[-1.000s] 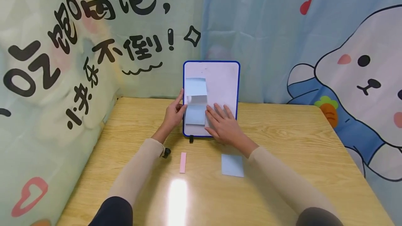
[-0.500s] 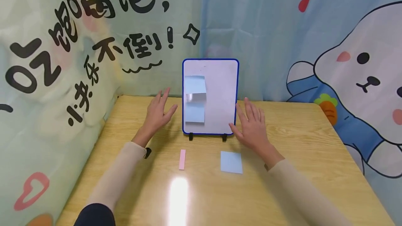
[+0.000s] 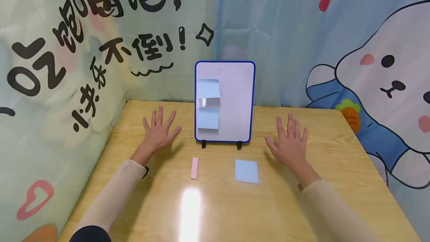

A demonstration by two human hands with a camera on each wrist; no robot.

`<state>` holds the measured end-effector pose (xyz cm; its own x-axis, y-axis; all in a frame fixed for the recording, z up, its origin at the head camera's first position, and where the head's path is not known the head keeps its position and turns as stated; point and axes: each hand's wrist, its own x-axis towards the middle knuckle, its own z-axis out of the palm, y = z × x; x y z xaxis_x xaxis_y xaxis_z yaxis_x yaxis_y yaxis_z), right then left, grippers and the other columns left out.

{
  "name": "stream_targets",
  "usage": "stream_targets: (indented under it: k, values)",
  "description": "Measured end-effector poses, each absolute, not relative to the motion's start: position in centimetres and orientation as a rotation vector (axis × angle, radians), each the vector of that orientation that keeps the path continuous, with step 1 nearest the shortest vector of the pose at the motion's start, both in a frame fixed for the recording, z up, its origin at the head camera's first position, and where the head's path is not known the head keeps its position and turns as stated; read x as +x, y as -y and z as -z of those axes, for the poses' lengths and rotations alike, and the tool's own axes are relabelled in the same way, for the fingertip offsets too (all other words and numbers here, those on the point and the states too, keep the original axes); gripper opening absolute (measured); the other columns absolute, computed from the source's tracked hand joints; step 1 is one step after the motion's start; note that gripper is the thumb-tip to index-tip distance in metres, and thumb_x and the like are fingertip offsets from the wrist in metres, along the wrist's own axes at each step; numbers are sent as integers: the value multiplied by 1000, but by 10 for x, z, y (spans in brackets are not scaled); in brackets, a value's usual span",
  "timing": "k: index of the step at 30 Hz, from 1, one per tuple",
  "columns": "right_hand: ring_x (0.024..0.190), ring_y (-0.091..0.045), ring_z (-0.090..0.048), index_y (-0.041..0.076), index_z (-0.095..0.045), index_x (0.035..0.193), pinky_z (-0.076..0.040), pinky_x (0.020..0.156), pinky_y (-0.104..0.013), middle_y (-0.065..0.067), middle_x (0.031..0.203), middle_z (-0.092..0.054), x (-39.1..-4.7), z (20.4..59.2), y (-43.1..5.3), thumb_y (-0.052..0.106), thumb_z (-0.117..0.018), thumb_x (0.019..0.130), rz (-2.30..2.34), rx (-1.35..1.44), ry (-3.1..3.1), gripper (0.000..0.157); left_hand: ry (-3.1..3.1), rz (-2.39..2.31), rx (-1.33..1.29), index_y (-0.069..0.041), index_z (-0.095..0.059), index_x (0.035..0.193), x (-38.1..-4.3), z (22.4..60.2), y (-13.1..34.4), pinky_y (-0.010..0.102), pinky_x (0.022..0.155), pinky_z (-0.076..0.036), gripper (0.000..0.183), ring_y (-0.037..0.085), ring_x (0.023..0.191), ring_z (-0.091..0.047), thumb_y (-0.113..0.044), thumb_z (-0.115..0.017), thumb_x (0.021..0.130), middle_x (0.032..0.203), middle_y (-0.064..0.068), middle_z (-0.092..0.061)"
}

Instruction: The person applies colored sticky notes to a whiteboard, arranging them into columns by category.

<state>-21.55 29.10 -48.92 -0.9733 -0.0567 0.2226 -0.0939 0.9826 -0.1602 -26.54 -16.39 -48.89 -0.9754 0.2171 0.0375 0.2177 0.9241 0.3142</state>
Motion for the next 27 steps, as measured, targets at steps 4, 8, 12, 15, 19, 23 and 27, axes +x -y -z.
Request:
stream_targets:
  k: [4,8,12,15,19,23,27]
  values:
    - [149,-48,-1,18,-2,161,7,112,-72,-19,165,16,-211,492,-298,60,-39,98,-283,78,2960,84,3123,470,-363,-33,-11,160,-258,497,168,74,111,7,72,45,152,4,-65,-31,99,166,17,14]
    - [147,-51,-2,18,-3,161,6,111,-73,-23,164,14,-209,496,-302,64,-35,98,-322,63,2994,84,3159,435,-378,-32,-12,160,-252,504,171,74,111,6,71,45,152,3,-63,-33,100,166,17,12]
    - [147,-52,-3,16,-4,160,6,110,-74,-24,164,13,-207,499,-304,66,-33,98,-352,64,3007,85,3165,442,-383,-31,-13,160,-248,508,173,74,112,6,71,45,152,2,-63,-32,100,166,17,13]
    - [146,-53,-4,15,-4,160,6,110,-75,-24,164,13,-206,501,-305,65,-32,98,-362,67,3014,85,3162,465,-386,-31,-13,160,-245,510,174,74,112,6,70,45,152,2,-63,-32,100,166,17,12]
    - [145,-55,-5,14,-4,160,6,110,-74,-24,163,15,-203,503,-304,65,-32,98,-366,62,3036,85,3170,478,-391,-32,-13,160,-243,511,174,74,112,5,70,44,152,4,-63,-32,100,166,17,12]
    - [145,-56,-4,13,-4,160,6,110,-74,-24,163,17,-203,505,-305,65,-31,98,-368,56,3056,85,3180,473,-395,-31,-13,160,-242,511,174,74,112,5,71,45,152,4,-64,-31,100,166,18,11]
    - [145,-56,-4,13,-4,160,6,110,-74,-23,163,18,-203,506,-305,65,-31,99,-376,58,3058,85,3175,487,-396,-30,-15,160,-241,511,174,74,112,6,70,45,152,3,-63,-32,100,166,18,11]
